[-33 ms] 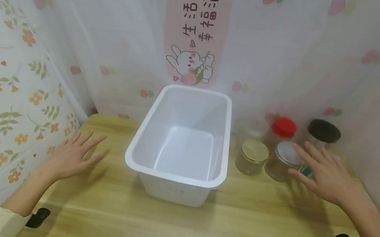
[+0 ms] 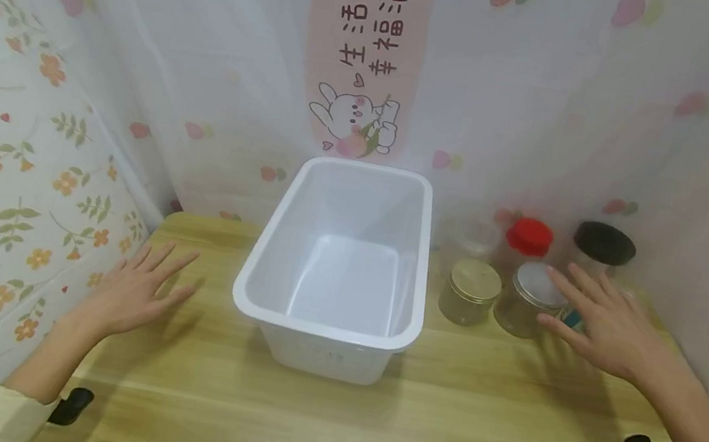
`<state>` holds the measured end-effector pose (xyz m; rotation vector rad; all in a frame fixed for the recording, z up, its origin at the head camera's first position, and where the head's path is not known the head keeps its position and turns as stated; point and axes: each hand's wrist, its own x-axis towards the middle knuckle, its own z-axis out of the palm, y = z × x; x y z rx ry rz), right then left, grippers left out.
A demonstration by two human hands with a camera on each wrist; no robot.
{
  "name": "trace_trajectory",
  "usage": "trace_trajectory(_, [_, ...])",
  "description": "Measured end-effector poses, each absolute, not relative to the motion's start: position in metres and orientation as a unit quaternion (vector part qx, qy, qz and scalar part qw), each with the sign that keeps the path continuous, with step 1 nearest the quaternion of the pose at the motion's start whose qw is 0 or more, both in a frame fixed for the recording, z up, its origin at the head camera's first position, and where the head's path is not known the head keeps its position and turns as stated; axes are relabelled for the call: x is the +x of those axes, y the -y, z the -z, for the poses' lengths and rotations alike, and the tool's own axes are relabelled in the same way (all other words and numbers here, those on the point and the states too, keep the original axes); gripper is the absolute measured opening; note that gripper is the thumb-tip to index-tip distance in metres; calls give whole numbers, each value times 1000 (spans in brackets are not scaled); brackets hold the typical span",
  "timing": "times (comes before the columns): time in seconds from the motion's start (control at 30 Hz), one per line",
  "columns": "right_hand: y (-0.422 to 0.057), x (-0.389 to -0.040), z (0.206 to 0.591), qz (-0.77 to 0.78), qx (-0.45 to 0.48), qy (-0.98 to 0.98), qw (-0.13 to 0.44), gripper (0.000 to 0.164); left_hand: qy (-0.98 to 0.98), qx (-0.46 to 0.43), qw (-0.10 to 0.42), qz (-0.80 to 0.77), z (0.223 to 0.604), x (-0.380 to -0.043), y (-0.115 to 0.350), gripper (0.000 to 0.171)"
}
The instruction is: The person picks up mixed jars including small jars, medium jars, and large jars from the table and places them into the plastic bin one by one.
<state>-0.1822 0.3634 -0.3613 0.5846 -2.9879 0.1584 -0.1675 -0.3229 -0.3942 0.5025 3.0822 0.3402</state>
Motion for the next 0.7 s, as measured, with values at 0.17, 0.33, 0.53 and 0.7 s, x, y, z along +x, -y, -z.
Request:
trace_trajectory(0.17, [-363,-182,357,-65,200,976,62,82,-979,160,9,-124,393,-169,322,66])
trace_trajectory(0.33, [-360,-182,350,-106,219,966,90,78,-957,186,12,-222,388,-173,319,62])
trace_trajectory(0.53, [-354,-182,345,-159,240,951,111,73,-918,207,25,-337,382,-176,314,59])
trace_trajectory(0.7, [-351,-182,345,-195,260,938,123,71,-875,209,58,-432,377,-179,303,60])
